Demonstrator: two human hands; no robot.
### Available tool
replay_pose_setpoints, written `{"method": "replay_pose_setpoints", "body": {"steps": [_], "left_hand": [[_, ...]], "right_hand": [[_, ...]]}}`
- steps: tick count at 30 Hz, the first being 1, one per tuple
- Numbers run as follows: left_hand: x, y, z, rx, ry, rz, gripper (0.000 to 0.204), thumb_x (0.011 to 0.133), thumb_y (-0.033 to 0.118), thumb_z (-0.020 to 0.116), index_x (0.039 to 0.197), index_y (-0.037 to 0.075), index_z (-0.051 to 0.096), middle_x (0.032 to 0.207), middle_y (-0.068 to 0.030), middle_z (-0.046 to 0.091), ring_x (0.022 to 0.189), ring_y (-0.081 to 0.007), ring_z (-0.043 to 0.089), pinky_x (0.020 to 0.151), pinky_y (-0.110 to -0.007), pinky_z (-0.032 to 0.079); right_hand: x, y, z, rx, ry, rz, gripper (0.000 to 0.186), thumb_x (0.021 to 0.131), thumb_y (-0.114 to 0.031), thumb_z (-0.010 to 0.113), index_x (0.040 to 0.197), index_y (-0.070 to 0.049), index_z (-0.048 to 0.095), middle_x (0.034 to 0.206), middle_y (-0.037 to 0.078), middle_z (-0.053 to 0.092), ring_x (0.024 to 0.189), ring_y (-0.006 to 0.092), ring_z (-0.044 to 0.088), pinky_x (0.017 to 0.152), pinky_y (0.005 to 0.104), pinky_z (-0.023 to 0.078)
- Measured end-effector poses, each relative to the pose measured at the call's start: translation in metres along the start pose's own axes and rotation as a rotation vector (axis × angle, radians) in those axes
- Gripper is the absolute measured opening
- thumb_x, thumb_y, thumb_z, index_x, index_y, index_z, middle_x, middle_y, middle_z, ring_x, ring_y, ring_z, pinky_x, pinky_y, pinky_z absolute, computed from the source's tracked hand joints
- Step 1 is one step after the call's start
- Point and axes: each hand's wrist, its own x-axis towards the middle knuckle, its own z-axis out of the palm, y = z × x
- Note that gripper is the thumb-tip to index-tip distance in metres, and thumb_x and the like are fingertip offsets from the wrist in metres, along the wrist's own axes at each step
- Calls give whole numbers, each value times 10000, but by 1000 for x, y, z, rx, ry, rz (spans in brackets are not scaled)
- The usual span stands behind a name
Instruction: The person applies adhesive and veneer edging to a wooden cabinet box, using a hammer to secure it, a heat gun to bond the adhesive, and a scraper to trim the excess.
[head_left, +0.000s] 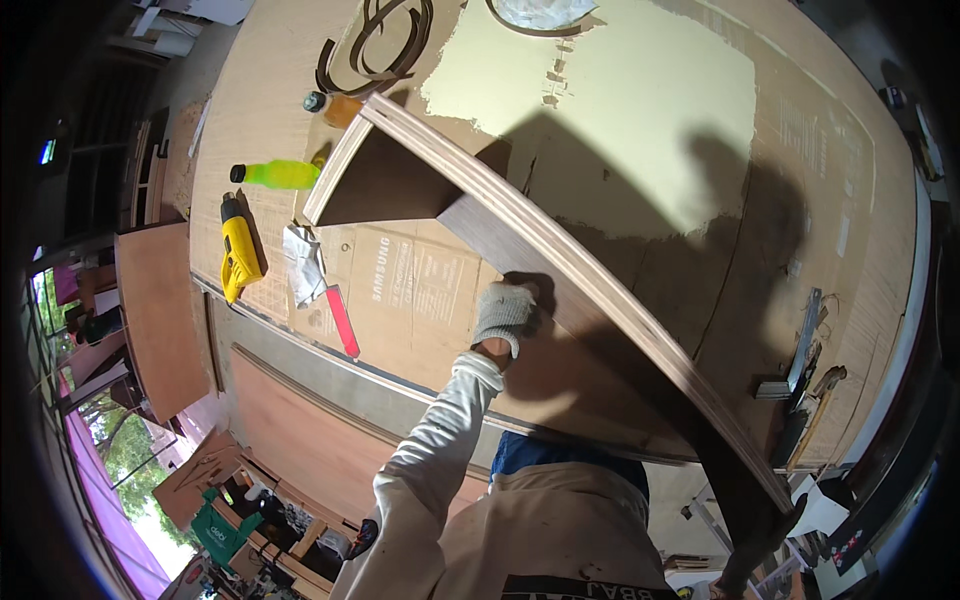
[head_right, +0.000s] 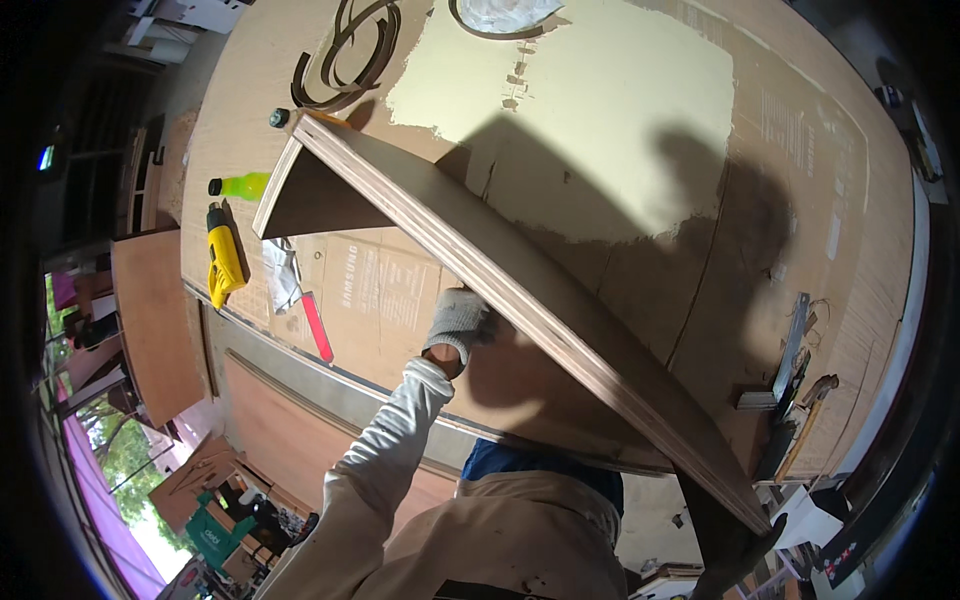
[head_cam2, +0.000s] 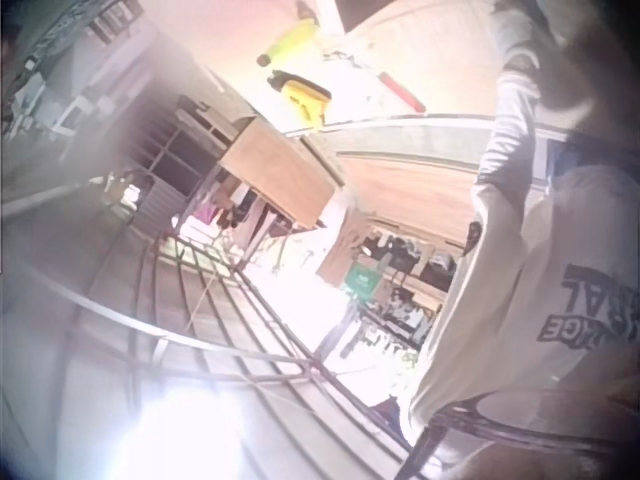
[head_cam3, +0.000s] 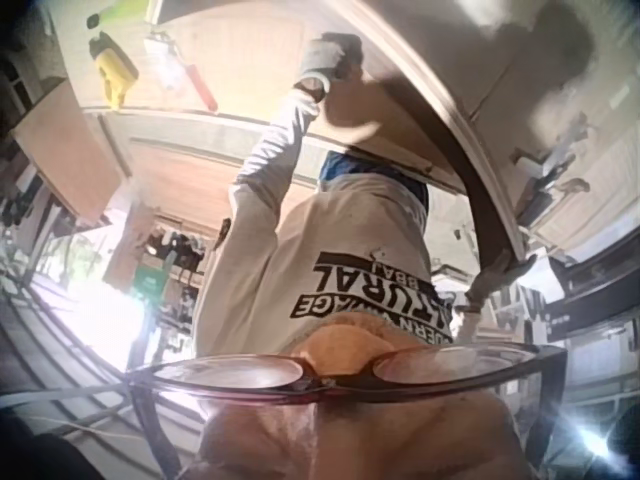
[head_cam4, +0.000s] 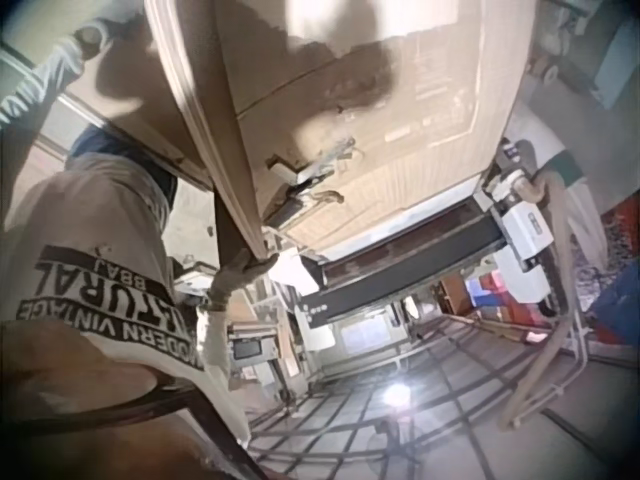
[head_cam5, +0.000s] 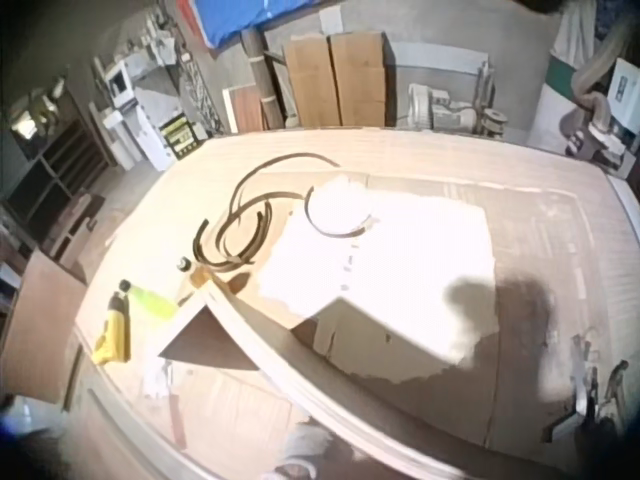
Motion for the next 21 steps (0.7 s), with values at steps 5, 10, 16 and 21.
{"method": "replay_pose_setpoints", "body": {"steps": [5,10,16,21], "left_hand": [[-20,69,-10,-47,-104,-204,194,983,194,602,955,47,725,755,-133,724,612,-265,726,507,-404,586],[-19,49,-6,-360,-17,-250,226,1012,149,529,944,24,704,748,-140,709,564,-249,702,491,-375,586],[-48,34,0,-593,-30,-71,121,974,54,561,957,-14,659,773,-134,658,621,-239,638,560,-327,540],[-73,43,21,-841,37,-61,118,1015,81,619,964,-13,669,808,-131,685,672,-231,659,606,-322,543]], "right_hand": [[-9,-1,3,-15,12,-64,651,1070,-122,561,1630,14,259,1537,253,477,1359,351,542,1195,480,406],[-12,-14,2,60,-12,77,657,1075,-152,565,1634,-1,254,1552,223,446,1410,329,481,1207,460,376],[-6,-38,10,83,23,155,623,1088,-164,569,1624,-13,290,1553,192,428,1444,309,429,1209,453,358],[-4,-53,14,83,33,137,610,1094,-153,553,1625,-14,286,1538,199,459,1429,312,454,1204,446,372]]}}
